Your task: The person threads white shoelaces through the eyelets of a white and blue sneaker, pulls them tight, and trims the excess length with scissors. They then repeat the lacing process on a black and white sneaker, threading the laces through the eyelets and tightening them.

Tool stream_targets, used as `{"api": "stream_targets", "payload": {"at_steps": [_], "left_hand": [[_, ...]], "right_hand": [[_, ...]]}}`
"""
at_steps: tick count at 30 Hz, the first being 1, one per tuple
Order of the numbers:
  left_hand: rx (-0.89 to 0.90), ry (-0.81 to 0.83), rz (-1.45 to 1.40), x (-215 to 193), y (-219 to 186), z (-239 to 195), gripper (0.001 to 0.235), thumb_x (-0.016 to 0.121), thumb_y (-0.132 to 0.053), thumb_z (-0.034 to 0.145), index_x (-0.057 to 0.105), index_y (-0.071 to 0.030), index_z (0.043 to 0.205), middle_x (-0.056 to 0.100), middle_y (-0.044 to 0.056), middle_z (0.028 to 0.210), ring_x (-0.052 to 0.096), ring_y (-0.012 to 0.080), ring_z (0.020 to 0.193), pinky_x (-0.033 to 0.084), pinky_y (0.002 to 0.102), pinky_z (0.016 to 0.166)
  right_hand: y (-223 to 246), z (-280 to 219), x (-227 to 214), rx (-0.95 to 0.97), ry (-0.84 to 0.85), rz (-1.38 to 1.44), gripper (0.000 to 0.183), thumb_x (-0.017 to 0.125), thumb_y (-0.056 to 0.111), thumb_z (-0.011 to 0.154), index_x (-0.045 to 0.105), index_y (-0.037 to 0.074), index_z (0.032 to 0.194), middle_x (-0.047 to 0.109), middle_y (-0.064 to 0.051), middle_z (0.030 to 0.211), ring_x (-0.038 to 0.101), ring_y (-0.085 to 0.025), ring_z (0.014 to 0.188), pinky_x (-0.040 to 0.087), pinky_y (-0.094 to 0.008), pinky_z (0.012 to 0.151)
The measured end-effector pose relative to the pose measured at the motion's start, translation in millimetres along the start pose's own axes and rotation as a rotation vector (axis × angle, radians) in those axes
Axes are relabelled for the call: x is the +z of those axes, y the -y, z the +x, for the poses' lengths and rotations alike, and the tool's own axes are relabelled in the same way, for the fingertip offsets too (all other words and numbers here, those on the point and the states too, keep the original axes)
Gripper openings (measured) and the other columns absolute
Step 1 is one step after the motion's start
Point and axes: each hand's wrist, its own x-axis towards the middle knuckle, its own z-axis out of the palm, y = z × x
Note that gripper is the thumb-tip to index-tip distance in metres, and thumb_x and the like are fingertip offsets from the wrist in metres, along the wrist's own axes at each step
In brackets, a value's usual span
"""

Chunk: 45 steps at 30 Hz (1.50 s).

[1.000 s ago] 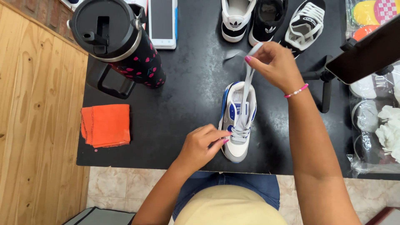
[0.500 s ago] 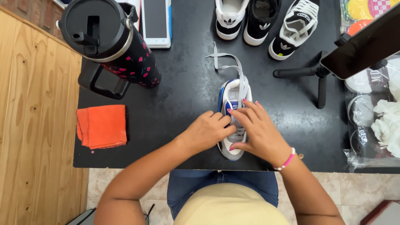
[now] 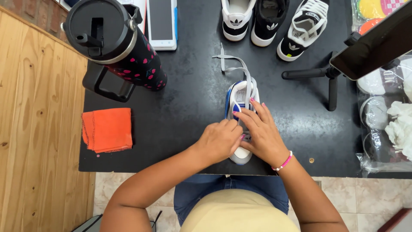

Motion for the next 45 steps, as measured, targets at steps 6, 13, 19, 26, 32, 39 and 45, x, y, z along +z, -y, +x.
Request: {"api": "stream_targets", "payload": {"at_steps": [6, 13, 19, 26, 32, 39, 45], "left_hand": [[-0.147, 0.149, 0.272, 2.7, -35.9, -17.1, 0.015, 0.06, -0.034, 0.085, 0.061, -0.019, 0.079, 0.056, -0.003, 0.061, 0.059, 0.0198, 0.052, 0.039, 0.041, 0.055], [-0.229, 0.439, 0.298, -85.3, -63.2, -21.3, 0.056, 0.059, -0.061, 0.097, 0.064, -0.012, 0.125, 0.065, -0.006, 0.058, 0.065, 0.0176, 0.044, 0.039, 0.034, 0.042], [-0.529, 0.183, -0.163, -73.3, -5.3, 11.4, 0.027, 0.062, -0.047, 0.094, 0.068, -0.022, 0.088, 0.066, 0.004, 0.069, 0.071, 0.0351, 0.063, 0.055, 0.046, 0.059], [-0.626, 0.209, -0.981, -42.4, 8.9, 3.6, 0.013, 0.072, -0.017, 0.087, 0.072, -0.014, 0.074, 0.064, 0.002, 0.058, 0.061, 0.0151, 0.057, 0.051, 0.03, 0.06], [-0.32, 0.353, -1.329, -87.4, 19.8, -27.7, 0.006, 0.085, -0.014, 0.083, 0.08, -0.013, 0.081, 0.066, 0.003, 0.065, 0.056, 0.0101, 0.063, 0.049, 0.029, 0.06], [-0.638, 0.137, -0.669, -73.2, 15.6, 11.2, 0.021, 0.077, -0.036, 0.088, 0.077, -0.017, 0.081, 0.067, 0.008, 0.066, 0.066, 0.027, 0.061, 0.05, 0.035, 0.058], [-0.572, 0.245, -0.934, -42.2, 22.5, 12.1, 0.013, 0.073, -0.019, 0.086, 0.075, -0.011, 0.076, 0.064, 0.006, 0.06, 0.059, 0.0173, 0.056, 0.047, 0.033, 0.055]], "right_hand": [[1.8, 0.6, -3.3, 0.026, -0.011, -0.012, 0.102, 0.092, 0.033, 0.055, 0.052, 0.018, 0.148, 0.058, -0.005, 0.138, 0.031, -0.04, 0.152, 0.017, -0.058, 0.125], [-1.5, 6.7, -3.1, -0.058, -0.006, 0.085, 0.089, 0.085, 0.053, 0.076, 0.045, 0.015, 0.146, 0.053, -0.012, 0.143, 0.033, -0.042, 0.149, 0.027, -0.069, 0.12], [-3.8, 5.1, 1.5, 0.01, -0.003, 0.151, 0.096, 0.088, 0.057, 0.065, 0.053, 0.018, 0.145, 0.056, -0.004, 0.143, 0.028, -0.044, 0.151, 0.02, -0.056, 0.125], [-0.9, 6.1, -1.0, 0.047, -0.005, 0.153, 0.095, 0.09, 0.052, 0.065, 0.053, 0.02, 0.146, 0.055, -0.003, 0.144, 0.028, -0.044, 0.151, 0.02, -0.057, 0.124], [-0.7, 8.0, -0.7, 0.05, -0.002, 0.172, 0.096, 0.091, 0.05, 0.064, 0.052, 0.021, 0.146, 0.054, -0.003, 0.146, 0.026, -0.044, 0.152, 0.021, -0.057, 0.124], [-2.2, 6.2, 4.5, 0.04, -0.024, 0.16, 0.095, 0.091, 0.05, 0.065, 0.052, 0.022, 0.146, 0.054, -0.001, 0.146, 0.026, -0.044, 0.152, 0.022, -0.055, 0.124], [-2.0, 5.9, 2.6, 0.048, -0.012, 0.155, 0.096, 0.092, 0.045, 0.064, 0.051, 0.022, 0.148, 0.053, -0.002, 0.147, 0.025, -0.045, 0.152, 0.023, -0.056, 0.123]]}}
